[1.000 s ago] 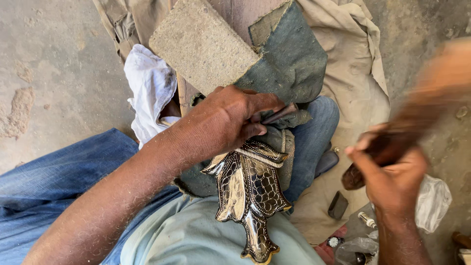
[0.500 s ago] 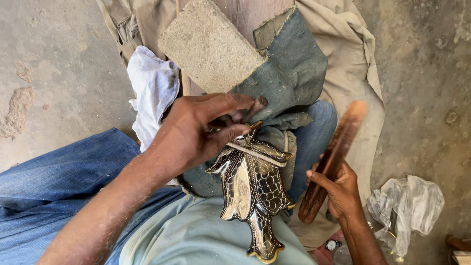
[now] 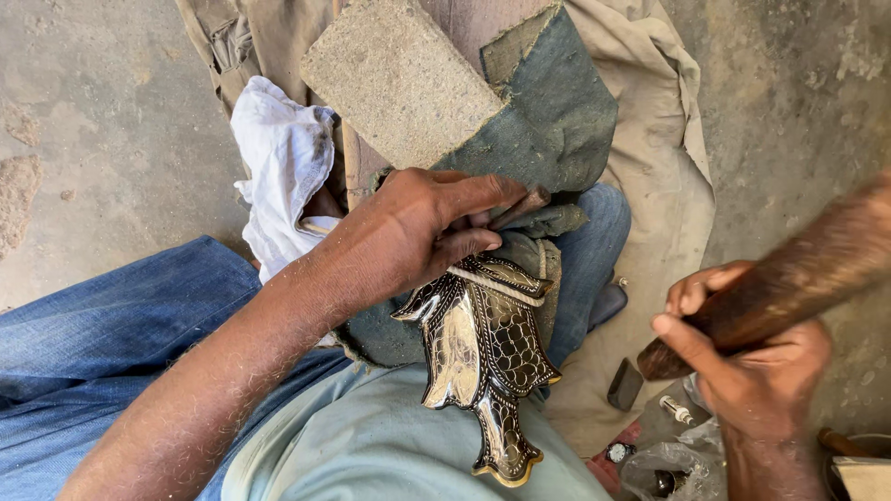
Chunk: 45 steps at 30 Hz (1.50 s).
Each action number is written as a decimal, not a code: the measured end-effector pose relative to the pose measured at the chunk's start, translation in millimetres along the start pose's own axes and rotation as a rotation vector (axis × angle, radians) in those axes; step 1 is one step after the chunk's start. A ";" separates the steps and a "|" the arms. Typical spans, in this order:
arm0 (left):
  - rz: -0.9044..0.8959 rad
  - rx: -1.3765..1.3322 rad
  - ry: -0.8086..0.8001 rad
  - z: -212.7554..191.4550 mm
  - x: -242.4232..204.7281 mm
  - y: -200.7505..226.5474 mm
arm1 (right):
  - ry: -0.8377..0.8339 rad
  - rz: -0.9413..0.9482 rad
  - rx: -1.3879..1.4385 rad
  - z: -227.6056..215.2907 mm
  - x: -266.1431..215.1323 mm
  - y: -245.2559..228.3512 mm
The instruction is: The person hammers a decorative metal object with a wooden mallet while seated on the floor. They repeatedly reposition the object and strike it to shape or flatten the surface.
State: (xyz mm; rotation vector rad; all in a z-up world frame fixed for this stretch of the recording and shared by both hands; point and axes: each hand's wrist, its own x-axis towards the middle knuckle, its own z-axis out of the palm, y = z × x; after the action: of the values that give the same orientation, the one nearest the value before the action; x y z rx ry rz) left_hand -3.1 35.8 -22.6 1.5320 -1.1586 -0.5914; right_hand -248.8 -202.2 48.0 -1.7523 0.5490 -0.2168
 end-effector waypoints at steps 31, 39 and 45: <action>-0.090 0.007 -0.059 -5.3 9.7 8.1 | -0.286 0.267 -1.009 4.5 44.8 -36.1; 0.017 0.074 -0.032 -3.5 13.6 5.4 | -0.368 0.413 -1.084 -8.2 44.8 -29.4; -0.032 0.026 -0.069 -3.8 7.6 1.3 | -0.112 0.167 -0.594 -8.1 41.3 -34.7</action>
State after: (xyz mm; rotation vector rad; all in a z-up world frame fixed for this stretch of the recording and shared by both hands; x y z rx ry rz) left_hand 2.6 30.8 -18.7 1.5656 -1.2005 -0.6571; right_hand -207.8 -223.1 77.3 -2.2588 0.7218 0.1830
